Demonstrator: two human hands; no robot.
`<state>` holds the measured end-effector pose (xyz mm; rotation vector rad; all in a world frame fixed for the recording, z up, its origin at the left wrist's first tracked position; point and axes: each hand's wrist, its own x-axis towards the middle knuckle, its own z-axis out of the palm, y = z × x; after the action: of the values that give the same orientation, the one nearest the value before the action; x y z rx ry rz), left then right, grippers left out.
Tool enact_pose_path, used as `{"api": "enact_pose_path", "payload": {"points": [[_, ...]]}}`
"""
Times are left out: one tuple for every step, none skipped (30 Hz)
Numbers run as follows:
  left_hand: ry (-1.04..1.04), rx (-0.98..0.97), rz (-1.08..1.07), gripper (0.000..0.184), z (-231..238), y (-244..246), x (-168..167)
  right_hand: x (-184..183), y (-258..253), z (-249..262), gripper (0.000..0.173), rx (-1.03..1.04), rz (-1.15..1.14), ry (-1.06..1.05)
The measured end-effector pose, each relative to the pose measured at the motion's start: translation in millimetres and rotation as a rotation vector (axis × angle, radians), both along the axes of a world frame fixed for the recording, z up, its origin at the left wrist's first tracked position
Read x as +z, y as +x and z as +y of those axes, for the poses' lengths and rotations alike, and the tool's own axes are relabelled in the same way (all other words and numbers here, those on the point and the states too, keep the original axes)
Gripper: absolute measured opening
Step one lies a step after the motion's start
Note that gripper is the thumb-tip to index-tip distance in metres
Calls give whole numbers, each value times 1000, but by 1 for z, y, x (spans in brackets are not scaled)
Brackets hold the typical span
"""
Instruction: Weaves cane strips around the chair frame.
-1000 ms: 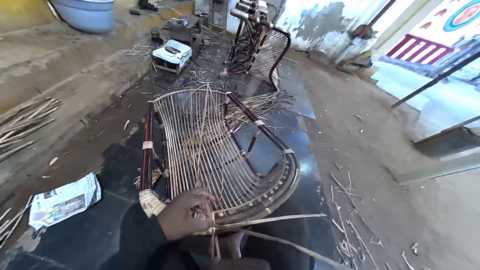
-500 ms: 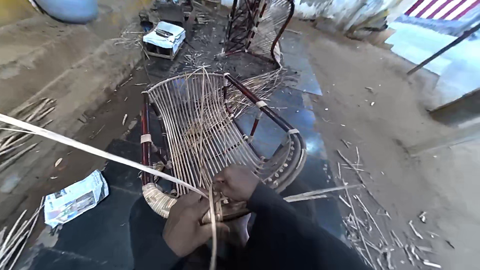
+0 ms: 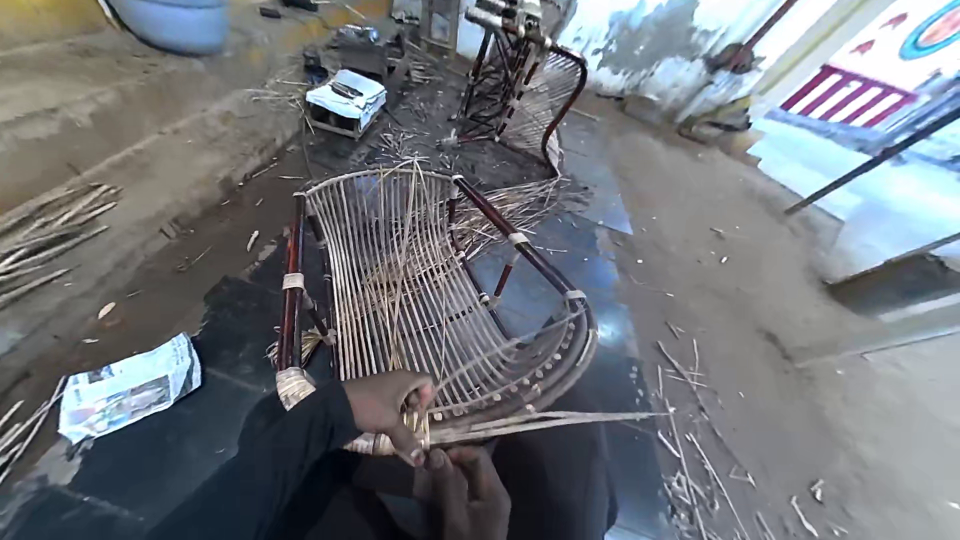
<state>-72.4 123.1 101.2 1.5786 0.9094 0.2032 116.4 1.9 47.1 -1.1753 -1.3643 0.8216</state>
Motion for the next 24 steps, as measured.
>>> {"api": "enact_pose_path", "payload": {"points": [[0, 18, -13, 53, -3, -1, -1, -3, 2, -1, 11, 18, 2, -12], [0, 25, -29, 52, -6, -5, -2, -4, 1, -3, 18, 61, 30, -68], [-1, 17, -55, 47, -6, -10, -2, -4, -1, -5, 26, 120, 92, -163], [-3, 2, -99, 43, -6, -16, -5, -3, -3, -6, 30, 179, 174, -260], [-11, -12, -148, 38, -5, -21, -9, -4, -7, -7, 27, 210, 240, -325], [-32, -18, -179, 35, -4, -24, -13, -7, -9, -8, 20, 203, 270, -348], [-57, -4, -181, 33, -3, -24, -15, -9, -10, -6, 14, 177, 270, -345], [-85, 34, -154, 33, -3, -20, -14, -11, -10, -6, 17, 142, 266, -325], [-111, 81, -120, 34, -4, -14, -13, -11, -7, -6, 20, 128, 244, -300], [-127, 132, -85, 37, -7, -8, -11, -10, -5, -6, 21, 126, 209, -285], [-105, 178, -65, 41, -11, -5, -9, -11, -2, -6, 21, 136, 195, -282], [-29, 209, -47, 46, -15, -4, -8, -11, -1, -5, 20, 159, 204, -294], [98, 239, -24, 50, -22, -5, -8, -9, 1, -5, 19, 187, 225, -322], [254, 273, 4, 51, -32, -7, -10, -3, 3, -8, 19, 214, 248, -368], [421, 309, 33, 50, -45, -8, -15, 7, 6, -12, 20, 236, 261, -424], [571, 327, 58, 48, -60, -7, -19, 20, 10, -15, 22, 250, 251, -469], [713, 321, 88, 46, -73, -5, -23, 32, 13, -17, 25, 264, 219, -471], [853, 318, 149, 51, -85, 0, -29, 40, 16, -19, 28, 281, 154, -423], [971, 328, 240, 55, -94, 7, -36, 43, 19, -22, 30, 300, 76, -337], [1060, 376, 323, 51, -100, 15, -43, 43, 22, -23, 31, 335, 4, -245], [1125, 475, 369, 43, -104, 24, -52, 40, 27, -22, 28, 388, -47, -165], [1154, 606, 362, 42, -108, 31, -60, 35, 33, -19, 26, 459, -57, -103], [1155, 736, 315, 43, -109, 37, -66, 30, 42, -15, 29, 548, -47, -63], [1146, 831, 248, 42, -109, 40, -70, 27, 50, -9, 35, 637, -53, -29]]}}
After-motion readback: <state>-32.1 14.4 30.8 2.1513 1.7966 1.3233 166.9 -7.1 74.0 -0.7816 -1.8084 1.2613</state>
